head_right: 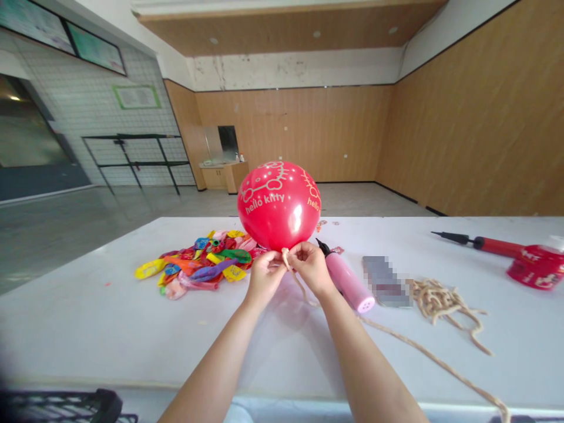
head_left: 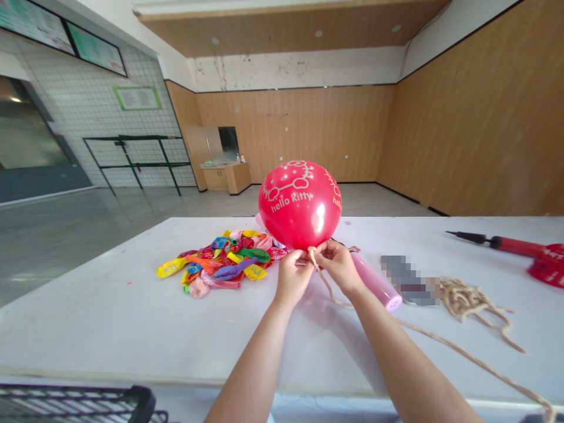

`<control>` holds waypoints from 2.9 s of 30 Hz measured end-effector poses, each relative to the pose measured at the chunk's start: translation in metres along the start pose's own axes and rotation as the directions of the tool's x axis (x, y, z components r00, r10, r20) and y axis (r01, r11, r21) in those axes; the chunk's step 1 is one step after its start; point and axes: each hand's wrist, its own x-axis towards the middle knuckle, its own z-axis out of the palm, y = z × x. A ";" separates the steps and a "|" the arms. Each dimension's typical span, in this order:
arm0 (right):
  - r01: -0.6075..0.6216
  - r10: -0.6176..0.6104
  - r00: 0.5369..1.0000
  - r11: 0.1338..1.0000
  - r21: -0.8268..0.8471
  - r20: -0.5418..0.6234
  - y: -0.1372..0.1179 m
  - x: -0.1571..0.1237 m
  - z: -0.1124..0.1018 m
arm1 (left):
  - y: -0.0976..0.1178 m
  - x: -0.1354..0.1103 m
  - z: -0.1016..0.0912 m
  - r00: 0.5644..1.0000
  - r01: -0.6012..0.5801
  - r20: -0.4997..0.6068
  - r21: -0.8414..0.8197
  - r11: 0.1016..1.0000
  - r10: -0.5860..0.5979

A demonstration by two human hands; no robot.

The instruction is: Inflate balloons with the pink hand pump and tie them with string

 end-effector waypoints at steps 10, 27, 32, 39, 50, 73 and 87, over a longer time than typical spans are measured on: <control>-0.005 0.004 1.000 0.999 0.054 0.018 -0.001 0.001 0.002 | -0.005 -0.001 -0.002 0.994 -0.103 -0.039 0.046 0.994 0.105; -0.003 0.003 1.000 0.998 0.059 0.009 0.000 0.002 0.006 | -0.008 0.001 -0.003 0.982 -0.188 0.009 0.117 0.975 0.189; 0.013 -0.014 0.999 1.000 0.024 0.035 -0.005 0.001 0.008 | -0.010 0.003 -0.007 0.982 -0.171 -0.042 0.196 0.966 0.183; 0.006 -0.006 1.000 1.000 -0.007 0.002 -0.003 0.002 0.002 | -0.007 0.000 -0.006 0.980 -0.200 0.057 0.207 0.957 0.193; -0.038 0.038 0.993 0.999 -0.004 0.111 -0.007 0.001 -0.002 | -0.008 0.004 -0.006 0.998 -0.015 -0.056 0.040 0.999 0.018; -0.166 0.135 0.979 0.965 0.202 0.156 -0.027 -0.003 -0.015 | 0.013 0.001 -0.008 0.979 -0.081 0.191 0.048 0.996 0.070; 0.276 -0.294 0.955 0.822 -0.498 0.043 -0.019 -0.008 -0.002 | 0.002 0.003 -0.008 0.970 -0.241 0.055 0.223 0.945 0.235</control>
